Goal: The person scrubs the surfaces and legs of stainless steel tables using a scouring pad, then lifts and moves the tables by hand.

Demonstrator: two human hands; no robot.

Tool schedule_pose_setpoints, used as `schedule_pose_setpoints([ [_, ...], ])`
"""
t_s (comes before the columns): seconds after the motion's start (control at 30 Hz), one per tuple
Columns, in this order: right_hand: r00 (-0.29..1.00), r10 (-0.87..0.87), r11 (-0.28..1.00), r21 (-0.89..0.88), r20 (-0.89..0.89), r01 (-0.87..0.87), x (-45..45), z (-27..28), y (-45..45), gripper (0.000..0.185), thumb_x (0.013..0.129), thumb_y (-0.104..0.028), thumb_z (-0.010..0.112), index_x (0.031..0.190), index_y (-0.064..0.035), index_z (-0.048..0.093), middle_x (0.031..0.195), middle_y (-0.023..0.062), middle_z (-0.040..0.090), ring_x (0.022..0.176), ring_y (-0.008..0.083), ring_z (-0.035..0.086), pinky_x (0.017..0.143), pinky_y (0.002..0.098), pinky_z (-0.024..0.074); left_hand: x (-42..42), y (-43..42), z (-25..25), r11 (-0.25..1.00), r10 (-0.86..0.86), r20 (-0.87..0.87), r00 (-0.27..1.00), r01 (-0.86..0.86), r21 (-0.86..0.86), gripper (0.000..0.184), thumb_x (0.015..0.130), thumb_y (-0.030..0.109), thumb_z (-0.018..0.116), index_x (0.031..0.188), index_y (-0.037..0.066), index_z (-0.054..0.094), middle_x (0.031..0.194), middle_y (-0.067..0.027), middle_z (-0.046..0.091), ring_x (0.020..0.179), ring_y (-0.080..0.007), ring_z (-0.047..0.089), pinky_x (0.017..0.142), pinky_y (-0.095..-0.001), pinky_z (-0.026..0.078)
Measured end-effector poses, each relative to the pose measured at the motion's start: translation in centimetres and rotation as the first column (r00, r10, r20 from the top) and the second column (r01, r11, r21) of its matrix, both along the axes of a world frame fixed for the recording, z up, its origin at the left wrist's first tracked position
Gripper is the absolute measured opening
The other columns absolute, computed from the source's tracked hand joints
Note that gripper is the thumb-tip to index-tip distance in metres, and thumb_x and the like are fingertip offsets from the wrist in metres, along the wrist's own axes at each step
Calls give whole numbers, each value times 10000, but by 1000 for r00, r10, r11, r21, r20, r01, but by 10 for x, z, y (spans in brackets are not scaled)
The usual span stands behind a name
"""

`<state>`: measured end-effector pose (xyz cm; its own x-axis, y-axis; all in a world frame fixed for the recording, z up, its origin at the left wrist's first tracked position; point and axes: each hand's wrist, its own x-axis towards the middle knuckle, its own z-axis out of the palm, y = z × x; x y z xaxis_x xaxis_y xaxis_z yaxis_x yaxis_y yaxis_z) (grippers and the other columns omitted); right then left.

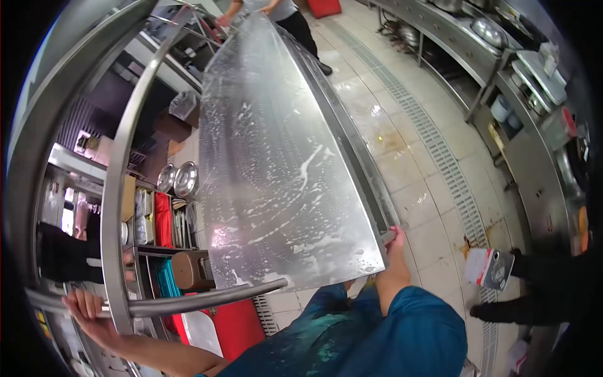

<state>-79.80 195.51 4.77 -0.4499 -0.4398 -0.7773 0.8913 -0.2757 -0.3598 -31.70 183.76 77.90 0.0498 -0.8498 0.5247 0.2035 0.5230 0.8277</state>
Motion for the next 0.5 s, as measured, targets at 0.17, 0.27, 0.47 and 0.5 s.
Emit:
schedule_pose_setpoints([
  [0.17, 978, 158, 987, -34, 134, -155, -8, 23, -3, 246, 819, -389, 655, 739, -189, 538, 781, 42, 570, 753, 247, 600, 620, 396, 486, -40, 2, 7, 939, 344, -24, 939, -344, -15, 360, 1042, 231, 432, 715, 132, 318, 594, 37, 218, 457, -48, 199, 420, -207, 231],
  [0.27, 971, 170, 985, 11, 168, -175, -11, 13, 0, 250, 817, -356, 664, 697, -190, 519, 742, 22, 554, 736, 234, 583, 652, 404, 500, -41, 1, 20, 926, 378, -29, 925, -378, 9, 393, 1039, 228, 439, 682, 138, 299, 584, 36, 213, 450, -51, 182, 408, -209, 210],
  [0.47, 983, 140, 965, 204, 122, -163, -60, 64, 13, 246, 825, -298, 616, 653, -181, 485, 642, -3, 508, 612, 208, 524, 630, 386, 495, -15, 4, 28, 849, 518, -12, 855, -513, 125, 420, 1033, 232, 450, 654, 143, 292, 571, 32, 211, 445, -52, 188, 403, -214, 198],
  [0.5, 984, 135, 966, 207, 114, -156, -75, 67, 20, 246, 825, -298, 616, 653, -181, 485, 642, -3, 508, 612, 208, 524, 630, 386, 495, -9, 4, 25, 848, 523, -37, 852, -516, 118, 420, 1033, 235, 450, 654, 142, 294, 568, 31, 208, 444, -51, 193, 402, -216, 198],
])
